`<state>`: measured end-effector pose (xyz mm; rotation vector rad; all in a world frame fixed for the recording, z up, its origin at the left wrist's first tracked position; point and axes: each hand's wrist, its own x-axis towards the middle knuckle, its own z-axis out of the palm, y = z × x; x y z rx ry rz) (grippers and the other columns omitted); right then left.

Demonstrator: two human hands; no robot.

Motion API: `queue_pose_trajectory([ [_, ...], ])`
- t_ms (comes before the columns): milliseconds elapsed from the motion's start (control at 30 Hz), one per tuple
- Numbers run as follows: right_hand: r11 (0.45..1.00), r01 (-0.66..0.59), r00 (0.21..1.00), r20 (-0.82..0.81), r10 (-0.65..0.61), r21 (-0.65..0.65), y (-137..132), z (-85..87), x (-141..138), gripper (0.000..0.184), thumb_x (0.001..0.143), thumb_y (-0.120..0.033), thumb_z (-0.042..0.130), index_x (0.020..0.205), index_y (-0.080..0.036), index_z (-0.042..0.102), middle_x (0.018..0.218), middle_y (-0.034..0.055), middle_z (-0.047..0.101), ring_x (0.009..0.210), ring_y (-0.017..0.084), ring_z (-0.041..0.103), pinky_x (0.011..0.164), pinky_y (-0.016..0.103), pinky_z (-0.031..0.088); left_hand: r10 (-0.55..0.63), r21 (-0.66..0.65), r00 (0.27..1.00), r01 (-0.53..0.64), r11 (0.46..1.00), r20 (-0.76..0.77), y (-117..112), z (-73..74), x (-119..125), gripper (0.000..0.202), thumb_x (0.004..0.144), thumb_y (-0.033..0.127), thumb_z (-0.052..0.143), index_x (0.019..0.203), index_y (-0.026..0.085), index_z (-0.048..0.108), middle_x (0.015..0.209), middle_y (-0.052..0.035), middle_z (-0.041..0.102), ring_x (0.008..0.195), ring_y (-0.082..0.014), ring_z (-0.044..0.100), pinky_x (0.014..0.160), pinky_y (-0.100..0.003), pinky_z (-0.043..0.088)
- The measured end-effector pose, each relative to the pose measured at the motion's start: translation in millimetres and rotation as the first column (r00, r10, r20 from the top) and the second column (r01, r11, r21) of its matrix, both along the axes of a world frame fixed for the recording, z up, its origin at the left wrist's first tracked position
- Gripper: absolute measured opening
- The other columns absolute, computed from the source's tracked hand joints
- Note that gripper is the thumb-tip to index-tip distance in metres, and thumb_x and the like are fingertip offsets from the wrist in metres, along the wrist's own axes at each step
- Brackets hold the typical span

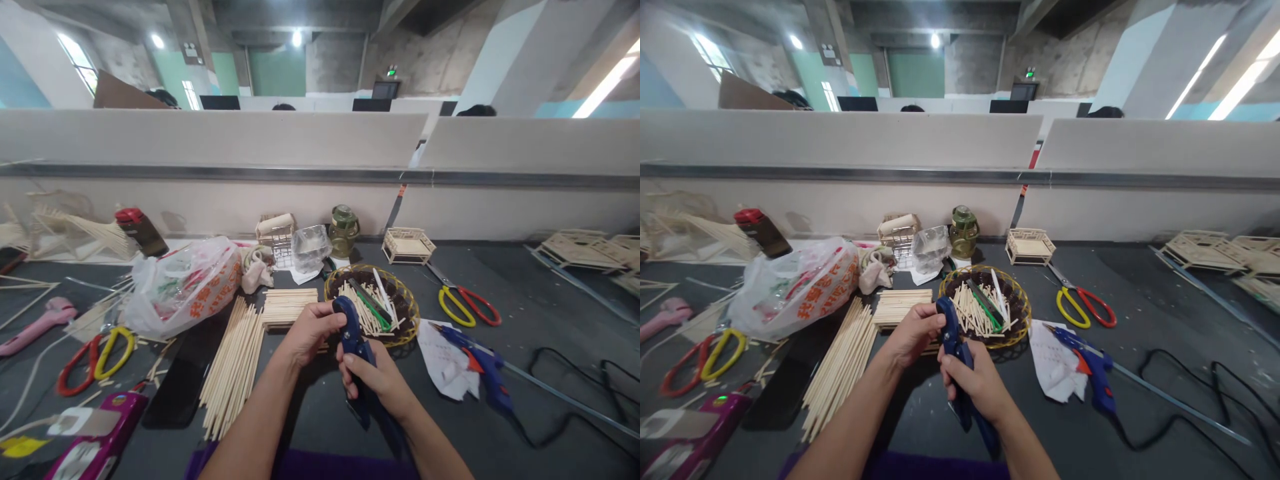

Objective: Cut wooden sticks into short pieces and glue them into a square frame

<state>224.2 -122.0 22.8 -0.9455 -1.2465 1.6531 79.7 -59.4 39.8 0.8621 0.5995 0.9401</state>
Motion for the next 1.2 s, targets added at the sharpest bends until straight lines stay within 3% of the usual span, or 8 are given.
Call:
queue_pose_trajectory([
  [100, 1.000, 0.018, 0.997, 0.078, -0.020, 0.019, 2, -1.9, -1, 0.034, 0.081, -0.048, 0.060, 0.086, -0.015, 0.055, 0.062, -0.0018, 0.056, 0.047, 0.009, 0.054, 0.049, 0.023, 0.045, -0.003, -0.015, 1.000, 0.003, 1.000, 0.000, 2, -4.0, 0, 0.028, 0.064, 0.030, 0.079, 0.081, 0.010, 0.072, 0.072, -0.0063, 0.069, 0.062, -0.0130, 0.060, 0.069, -0.026, 0.046],
  [300, 0.985, 0.093, 0.982, 0.174, -0.067, -0.144, 3, -1.2, -6, 0.043, 0.071, -0.054, 0.066, 0.083, -0.015, 0.054, 0.060, -0.0013, 0.057, 0.050, 0.012, 0.057, 0.052, 0.027, 0.050, 0.056, -0.006, 0.998, -0.056, 0.998, -0.001, 4, -11.2, -1, 0.028, 0.066, 0.030, 0.078, 0.084, 0.009, 0.072, 0.073, -0.0067, 0.069, 0.065, -0.0124, 0.061, 0.068, -0.023, 0.046],
  [500, 0.977, 0.202, 0.951, 0.249, -0.181, -0.062, -1, -10.3, -11, 0.042, 0.072, -0.055, 0.064, 0.076, -0.015, 0.054, 0.051, -0.0035, 0.053, 0.040, 0.009, 0.048, 0.041, 0.023, 0.042, 0.018, -0.023, 1.000, -0.017, 1.000, 0.010, 0, -5.4, 4, 0.034, 0.064, 0.032, 0.079, 0.089, 0.009, 0.073, 0.078, -0.0091, 0.070, 0.069, -0.0149, 0.062, 0.072, -0.026, 0.047],
  [667, 0.962, 0.272, 0.913, 0.313, -0.261, 0.008, -3, -16.3, -16, 0.041, 0.073, -0.056, 0.063, 0.066, -0.017, 0.051, 0.047, -0.0036, 0.051, 0.036, 0.009, 0.046, 0.037, 0.022, 0.039, 0.010, -0.050, 0.999, -0.009, 0.999, 0.031, -1, -7.4, 6, 0.038, 0.059, 0.035, 0.082, 0.086, 0.009, 0.073, 0.074, -0.0085, 0.070, 0.064, -0.0146, 0.062, 0.066, -0.025, 0.047],
  [900, 0.951, 0.305, 0.907, 0.292, -0.304, 0.044, -5, -15.1, -17, 0.039, 0.075, -0.052, 0.063, 0.063, -0.017, 0.050, 0.045, -0.0037, 0.049, 0.033, 0.008, 0.044, 0.036, 0.021, 0.039, -0.015, -0.068, 0.990, 0.025, 0.997, 0.137, -4, -13.4, 13, 0.032, 0.064, 0.031, 0.080, 0.086, 0.009, 0.072, 0.075, -0.0087, 0.070, 0.063, -0.0134, 0.063, 0.068, -0.025, 0.049],
  [1200, 0.942, 0.330, 0.891, 0.309, -0.333, 0.065, -5, -17.3, -18, 0.040, 0.075, -0.053, 0.061, 0.059, -0.018, 0.049, 0.043, -0.0028, 0.049, 0.033, 0.009, 0.044, 0.035, 0.022, 0.037, -0.001, -0.107, 0.991, 0.015, 0.994, 0.136, -5, -14.1, 17, 0.037, 0.061, 0.033, 0.081, 0.087, 0.008, 0.071, 0.076, -0.0096, 0.071, 0.062, -0.0153, 0.064, 0.064, -0.025, 0.049],
])
